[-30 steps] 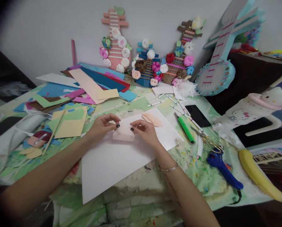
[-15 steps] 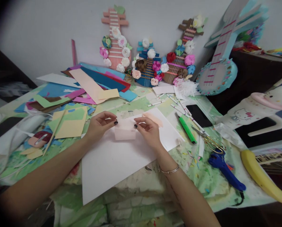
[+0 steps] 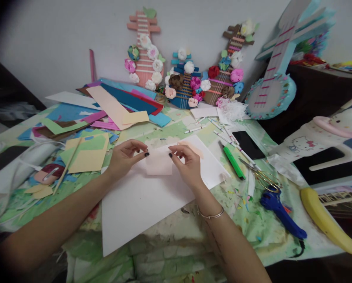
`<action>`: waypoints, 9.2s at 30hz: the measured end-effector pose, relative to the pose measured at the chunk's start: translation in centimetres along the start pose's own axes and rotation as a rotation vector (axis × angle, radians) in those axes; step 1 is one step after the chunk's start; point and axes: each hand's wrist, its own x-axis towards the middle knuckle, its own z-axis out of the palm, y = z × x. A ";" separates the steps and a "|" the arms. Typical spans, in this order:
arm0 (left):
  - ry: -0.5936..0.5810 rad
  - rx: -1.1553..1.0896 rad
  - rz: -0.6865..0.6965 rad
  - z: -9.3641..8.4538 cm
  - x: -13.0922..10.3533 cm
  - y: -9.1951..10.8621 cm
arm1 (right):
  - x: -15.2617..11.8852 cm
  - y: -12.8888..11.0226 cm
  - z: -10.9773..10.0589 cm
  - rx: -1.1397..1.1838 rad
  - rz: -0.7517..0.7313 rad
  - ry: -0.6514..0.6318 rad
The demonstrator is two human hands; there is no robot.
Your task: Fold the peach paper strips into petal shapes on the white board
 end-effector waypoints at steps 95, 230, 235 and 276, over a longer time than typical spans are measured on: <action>-0.797 1.134 0.414 0.0 -6.4 3.0 | -0.7 0.0 0.2 -0.420 -0.132 -0.807; -0.604 1.091 0.471 1.2 -10.3 3.4 | -1.6 -0.6 0.1 -0.627 -0.088 -0.843; -0.635 1.138 0.421 1.3 -10.2 3.2 | -1.4 -0.8 0.2 -0.619 -0.060 -0.845; -0.778 1.059 0.310 1.4 -9.0 3.6 | -0.7 -0.9 -1.6 -0.419 0.647 -0.786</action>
